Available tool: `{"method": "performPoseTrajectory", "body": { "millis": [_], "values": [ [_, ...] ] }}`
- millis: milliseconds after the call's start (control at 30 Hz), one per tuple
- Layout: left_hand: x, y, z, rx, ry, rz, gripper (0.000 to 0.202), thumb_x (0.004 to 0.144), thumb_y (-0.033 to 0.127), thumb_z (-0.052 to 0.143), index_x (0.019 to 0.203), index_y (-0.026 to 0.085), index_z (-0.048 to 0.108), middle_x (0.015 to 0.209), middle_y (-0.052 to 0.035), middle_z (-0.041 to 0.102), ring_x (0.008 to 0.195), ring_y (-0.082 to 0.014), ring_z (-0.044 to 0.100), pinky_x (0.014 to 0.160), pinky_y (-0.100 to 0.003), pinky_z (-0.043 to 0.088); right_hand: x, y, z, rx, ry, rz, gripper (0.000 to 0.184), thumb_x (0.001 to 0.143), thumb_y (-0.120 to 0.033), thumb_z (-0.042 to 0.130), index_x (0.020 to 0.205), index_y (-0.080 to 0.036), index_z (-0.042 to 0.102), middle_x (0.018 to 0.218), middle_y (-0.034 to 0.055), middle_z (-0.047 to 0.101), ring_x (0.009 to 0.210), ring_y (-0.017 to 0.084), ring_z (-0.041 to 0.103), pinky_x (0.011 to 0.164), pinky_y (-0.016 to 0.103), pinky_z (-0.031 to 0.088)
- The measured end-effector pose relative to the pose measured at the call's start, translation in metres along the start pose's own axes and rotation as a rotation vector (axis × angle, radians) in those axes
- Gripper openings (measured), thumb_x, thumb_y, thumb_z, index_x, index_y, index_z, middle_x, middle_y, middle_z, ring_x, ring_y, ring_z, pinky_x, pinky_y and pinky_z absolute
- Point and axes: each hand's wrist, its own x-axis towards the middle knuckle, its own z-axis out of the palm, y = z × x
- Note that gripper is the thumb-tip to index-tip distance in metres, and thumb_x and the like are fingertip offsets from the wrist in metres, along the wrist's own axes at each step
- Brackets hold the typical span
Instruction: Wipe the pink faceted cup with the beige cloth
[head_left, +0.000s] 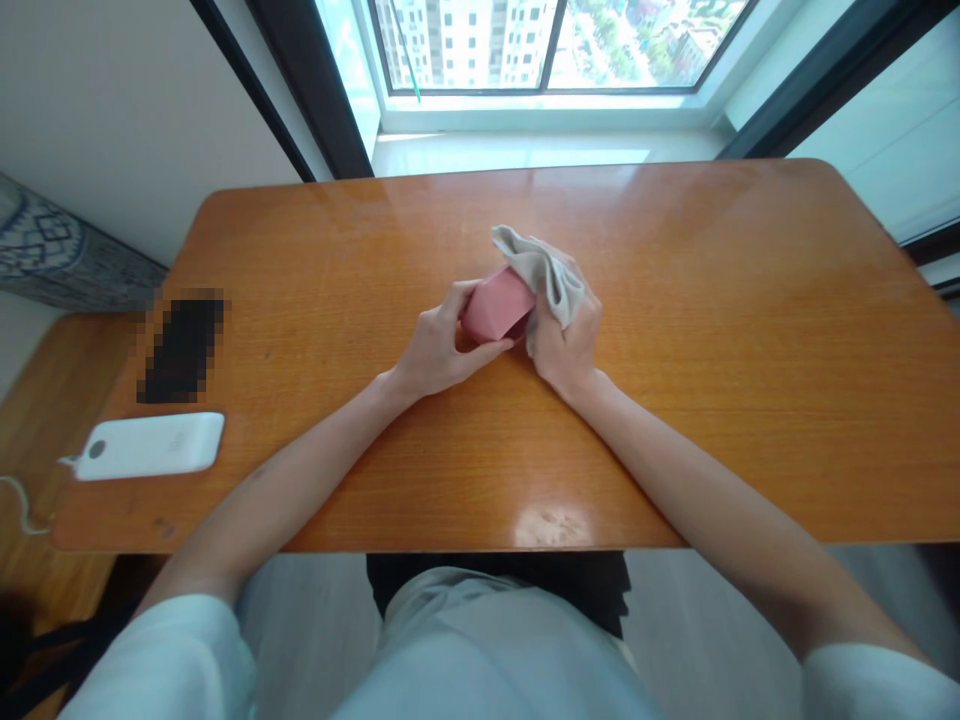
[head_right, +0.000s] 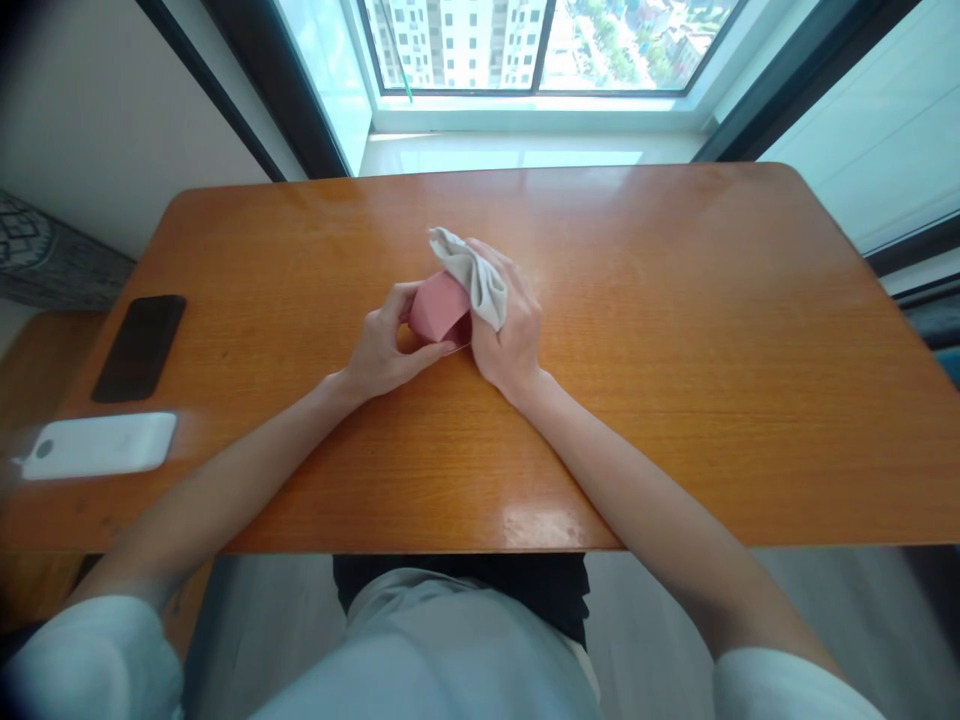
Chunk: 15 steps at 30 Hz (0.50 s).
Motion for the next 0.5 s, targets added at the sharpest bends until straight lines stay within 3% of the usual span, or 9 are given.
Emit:
{"method": "performPoseTrajectory", "body": {
  "millis": [100,200,300,367,500],
  "values": [
    [0.001,0.004,-0.002,-0.012,-0.011,-0.005,0.074,0.090,0.067,0.088,0.143,0.024,0.058,0.129,-0.0110,0.081,0.108,-0.0262,0.082,0.090,-0.038,0.065,0.000,0.008,-0.001,0.044,0.028,0.079,0.052,0.119,-0.057,0.035,0.149,-0.034,0.071,0.146,0.0064,0.081,0.139,0.029,0.077,0.124,0.055,0.061],
    [-0.001,-0.001,-0.003,-0.028,-0.008,0.005,0.074,0.091,0.067,0.087,0.144,0.024,0.057,0.126,-0.0097,0.082,0.103,-0.0246,0.081,0.090,-0.039,0.066,0.000,-0.007,-0.005,-0.050,-0.066,-0.154,0.056,0.117,-0.060,0.039,0.165,-0.038,0.058,0.169,0.0061,0.067,0.161,0.031,0.061,0.136,0.060,0.049],
    [-0.004,-0.007,-0.003,-0.001,-0.043,-0.018,0.067,0.093,0.069,0.084,0.136,0.024,0.060,0.102,-0.0039,0.081,0.077,-0.0196,0.074,0.070,-0.035,0.061,0.001,-0.022,-0.011,-0.132,-0.205,-0.375,0.059,0.113,-0.066,0.046,0.166,-0.044,0.058,0.169,0.0012,0.067,0.166,0.036,0.055,0.142,0.069,0.037],
    [-0.005,-0.007,-0.002,0.020,-0.040,-0.032,0.064,0.092,0.069,0.084,0.130,0.024,0.061,0.094,-0.0023,0.079,0.071,-0.0186,0.071,0.065,-0.034,0.059,0.003,-0.021,-0.013,-0.095,-0.256,-0.350,0.058,0.112,-0.069,0.047,0.163,-0.046,0.061,0.167,-0.0010,0.068,0.164,0.037,0.056,0.143,0.071,0.035],
    [-0.002,0.001,-0.002,-0.014,0.008,-0.013,0.073,0.091,0.067,0.087,0.142,0.024,0.059,0.125,-0.0102,0.082,0.102,-0.0247,0.082,0.088,-0.039,0.066,0.006,0.002,-0.010,0.019,-0.171,-0.159,0.058,0.117,-0.064,0.038,0.170,-0.044,0.051,0.174,0.0019,0.060,0.169,0.032,0.051,0.141,0.065,0.040]
  ]
}}
